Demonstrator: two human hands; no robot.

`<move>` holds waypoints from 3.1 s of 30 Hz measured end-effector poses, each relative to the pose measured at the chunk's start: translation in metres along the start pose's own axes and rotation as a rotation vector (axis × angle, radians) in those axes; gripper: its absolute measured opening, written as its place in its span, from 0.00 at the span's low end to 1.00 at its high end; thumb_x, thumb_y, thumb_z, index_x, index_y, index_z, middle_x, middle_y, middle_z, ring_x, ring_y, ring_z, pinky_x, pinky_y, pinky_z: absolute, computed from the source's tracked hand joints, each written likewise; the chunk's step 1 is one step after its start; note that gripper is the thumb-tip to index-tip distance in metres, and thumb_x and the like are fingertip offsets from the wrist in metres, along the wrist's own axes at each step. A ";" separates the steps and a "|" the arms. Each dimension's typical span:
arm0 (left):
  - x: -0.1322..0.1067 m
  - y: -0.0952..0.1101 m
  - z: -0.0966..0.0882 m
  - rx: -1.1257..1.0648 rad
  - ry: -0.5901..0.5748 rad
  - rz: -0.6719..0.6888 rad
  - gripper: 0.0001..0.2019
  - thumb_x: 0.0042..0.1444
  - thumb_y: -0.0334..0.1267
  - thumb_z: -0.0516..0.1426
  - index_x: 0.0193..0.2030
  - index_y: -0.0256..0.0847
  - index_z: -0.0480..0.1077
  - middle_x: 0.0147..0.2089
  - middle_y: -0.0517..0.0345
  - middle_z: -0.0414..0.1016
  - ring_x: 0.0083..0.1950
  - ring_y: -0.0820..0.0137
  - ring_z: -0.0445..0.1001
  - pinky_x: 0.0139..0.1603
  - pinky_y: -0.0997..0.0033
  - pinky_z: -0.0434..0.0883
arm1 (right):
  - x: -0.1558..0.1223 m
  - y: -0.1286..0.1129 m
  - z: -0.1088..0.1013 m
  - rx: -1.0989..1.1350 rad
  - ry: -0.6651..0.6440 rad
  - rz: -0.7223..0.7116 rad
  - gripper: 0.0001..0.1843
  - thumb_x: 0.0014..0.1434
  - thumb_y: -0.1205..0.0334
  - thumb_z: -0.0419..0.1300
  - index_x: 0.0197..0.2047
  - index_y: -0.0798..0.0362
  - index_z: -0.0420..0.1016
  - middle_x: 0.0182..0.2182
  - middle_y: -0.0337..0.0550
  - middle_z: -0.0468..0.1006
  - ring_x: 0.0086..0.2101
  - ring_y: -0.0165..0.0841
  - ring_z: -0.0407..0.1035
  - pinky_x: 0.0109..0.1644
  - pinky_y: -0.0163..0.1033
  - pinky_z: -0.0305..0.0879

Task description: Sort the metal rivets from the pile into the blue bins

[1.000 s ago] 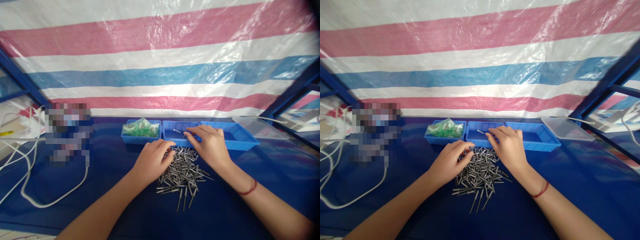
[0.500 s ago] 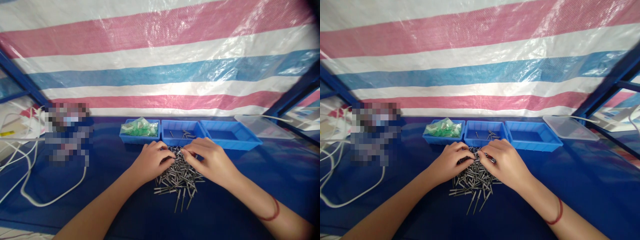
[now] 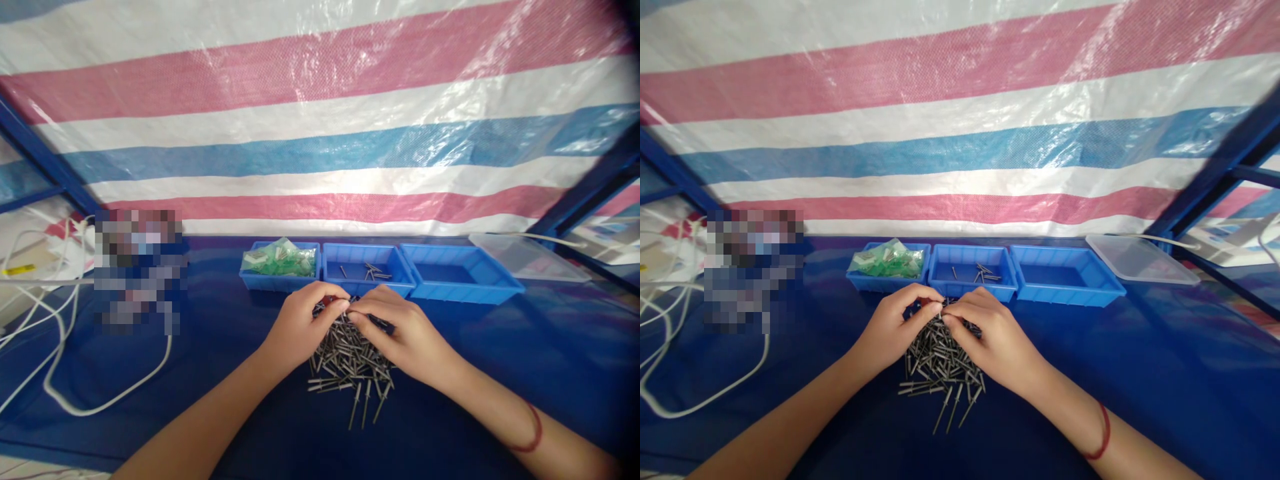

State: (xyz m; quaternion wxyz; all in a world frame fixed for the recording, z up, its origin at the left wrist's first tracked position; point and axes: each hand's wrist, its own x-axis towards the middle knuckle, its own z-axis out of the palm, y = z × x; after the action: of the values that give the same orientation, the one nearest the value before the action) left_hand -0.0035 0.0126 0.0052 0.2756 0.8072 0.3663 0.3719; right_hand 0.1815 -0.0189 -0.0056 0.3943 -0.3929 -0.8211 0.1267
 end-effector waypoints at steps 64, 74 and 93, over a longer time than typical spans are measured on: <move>0.007 -0.015 -0.043 0.647 -0.300 0.313 0.09 0.60 0.31 0.51 0.40 0.40 0.72 0.35 0.58 0.74 0.38 0.69 0.72 0.41 0.72 0.66 | 0.016 -0.001 -0.010 -0.478 0.054 -0.108 0.20 0.64 0.61 0.52 0.21 0.54 0.67 0.19 0.36 0.65 0.24 0.29 0.60 0.35 0.39 0.51; 0.003 -0.021 -0.032 0.557 -0.391 0.143 0.11 0.62 0.36 0.51 0.44 0.44 0.74 0.37 0.59 0.73 0.37 0.70 0.73 0.38 0.73 0.67 | 0.009 -0.018 -0.007 -0.376 -0.025 -0.170 0.18 0.64 0.64 0.52 0.22 0.54 0.69 0.20 0.37 0.66 0.25 0.29 0.60 0.35 0.39 0.49; -0.001 -0.025 -0.012 0.686 -0.326 0.167 0.11 0.66 0.36 0.47 0.38 0.39 0.69 0.37 0.57 0.68 0.36 0.69 0.70 0.37 0.70 0.65 | 0.007 -0.007 0.010 -0.355 -0.206 -0.088 0.16 0.62 0.65 0.54 0.23 0.53 0.67 0.21 0.36 0.69 0.28 0.29 0.64 0.36 0.40 0.52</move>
State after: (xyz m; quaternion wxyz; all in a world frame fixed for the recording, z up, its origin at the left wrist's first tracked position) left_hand -0.0234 0.0287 -0.0060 0.0130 0.9280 0.3540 0.1156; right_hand 0.1678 -0.0175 -0.0052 0.2379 -0.4050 -0.8828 0.0021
